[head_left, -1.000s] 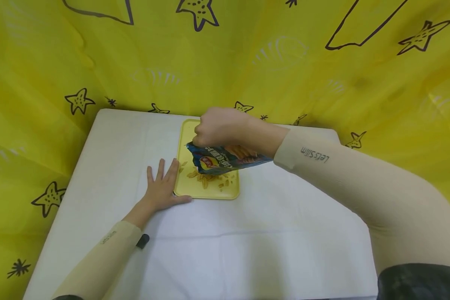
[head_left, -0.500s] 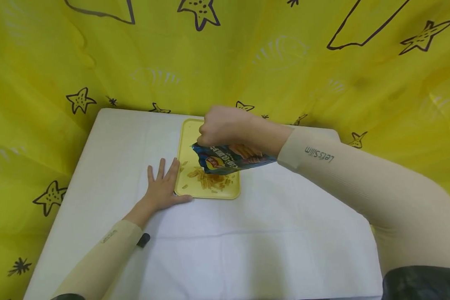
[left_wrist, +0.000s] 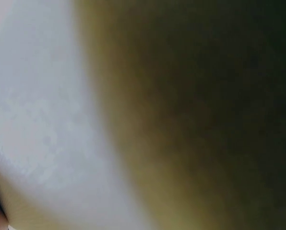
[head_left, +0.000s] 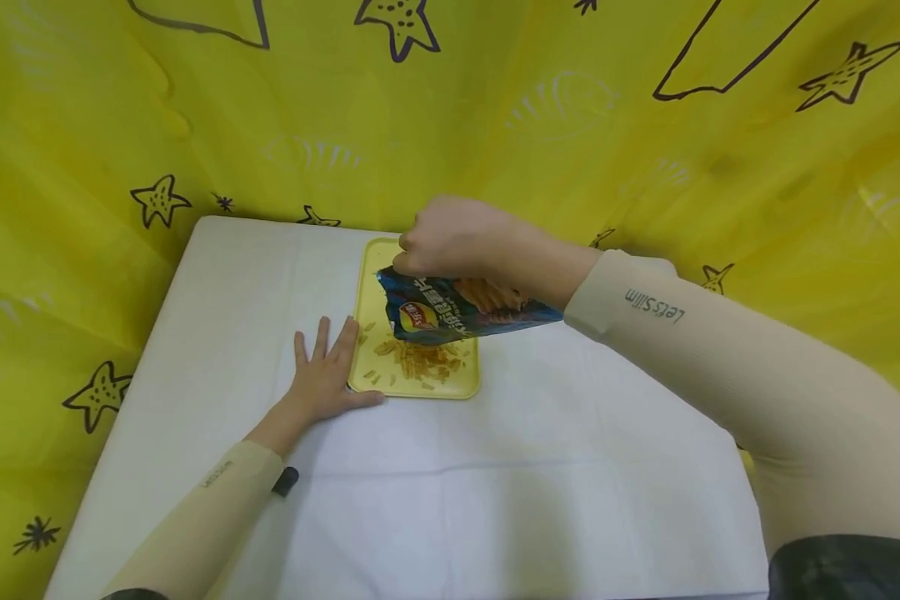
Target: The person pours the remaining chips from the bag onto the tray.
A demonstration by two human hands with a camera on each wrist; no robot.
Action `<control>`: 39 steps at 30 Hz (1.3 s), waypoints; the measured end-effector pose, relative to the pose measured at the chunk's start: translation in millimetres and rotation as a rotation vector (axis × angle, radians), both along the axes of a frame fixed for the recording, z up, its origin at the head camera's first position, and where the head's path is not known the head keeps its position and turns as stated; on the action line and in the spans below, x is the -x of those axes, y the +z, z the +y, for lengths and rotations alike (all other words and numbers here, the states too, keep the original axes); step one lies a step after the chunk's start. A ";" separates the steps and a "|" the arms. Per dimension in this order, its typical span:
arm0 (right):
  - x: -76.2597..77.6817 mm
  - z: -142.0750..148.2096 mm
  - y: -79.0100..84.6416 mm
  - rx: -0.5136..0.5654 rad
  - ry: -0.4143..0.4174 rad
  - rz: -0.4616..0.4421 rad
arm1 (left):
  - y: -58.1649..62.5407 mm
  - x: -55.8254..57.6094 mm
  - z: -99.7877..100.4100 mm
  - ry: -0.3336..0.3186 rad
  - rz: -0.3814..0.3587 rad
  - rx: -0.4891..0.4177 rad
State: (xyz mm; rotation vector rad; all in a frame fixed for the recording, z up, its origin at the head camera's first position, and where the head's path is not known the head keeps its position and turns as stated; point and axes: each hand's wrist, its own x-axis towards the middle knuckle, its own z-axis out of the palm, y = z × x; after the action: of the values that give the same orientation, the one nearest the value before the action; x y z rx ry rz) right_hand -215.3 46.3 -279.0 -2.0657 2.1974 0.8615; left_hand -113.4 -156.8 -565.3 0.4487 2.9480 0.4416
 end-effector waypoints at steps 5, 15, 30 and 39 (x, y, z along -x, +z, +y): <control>-0.7 2.0 -4.2 -0.021 0.007 0.017 | -0.7 -0.7 -0.9 -0.001 0.004 0.005; -0.5 11.2 -1.7 0.021 -0.025 0.040 | -1.4 -0.7 -0.6 -0.006 0.029 -0.003; 1.4 17.3 1.2 0.054 -0.034 0.048 | -2.0 0.8 0.5 0.002 0.012 0.008; 2.7 16.5 2.9 0.075 -0.046 0.050 | -2.5 1.2 0.4 0.001 -0.001 0.017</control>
State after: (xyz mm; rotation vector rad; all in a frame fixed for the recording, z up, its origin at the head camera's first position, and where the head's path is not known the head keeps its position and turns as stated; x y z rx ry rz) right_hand -218.0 62.8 -276.1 -2.0383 2.3273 0.8492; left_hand -114.6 -156.4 -567.9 0.4446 2.9484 0.4169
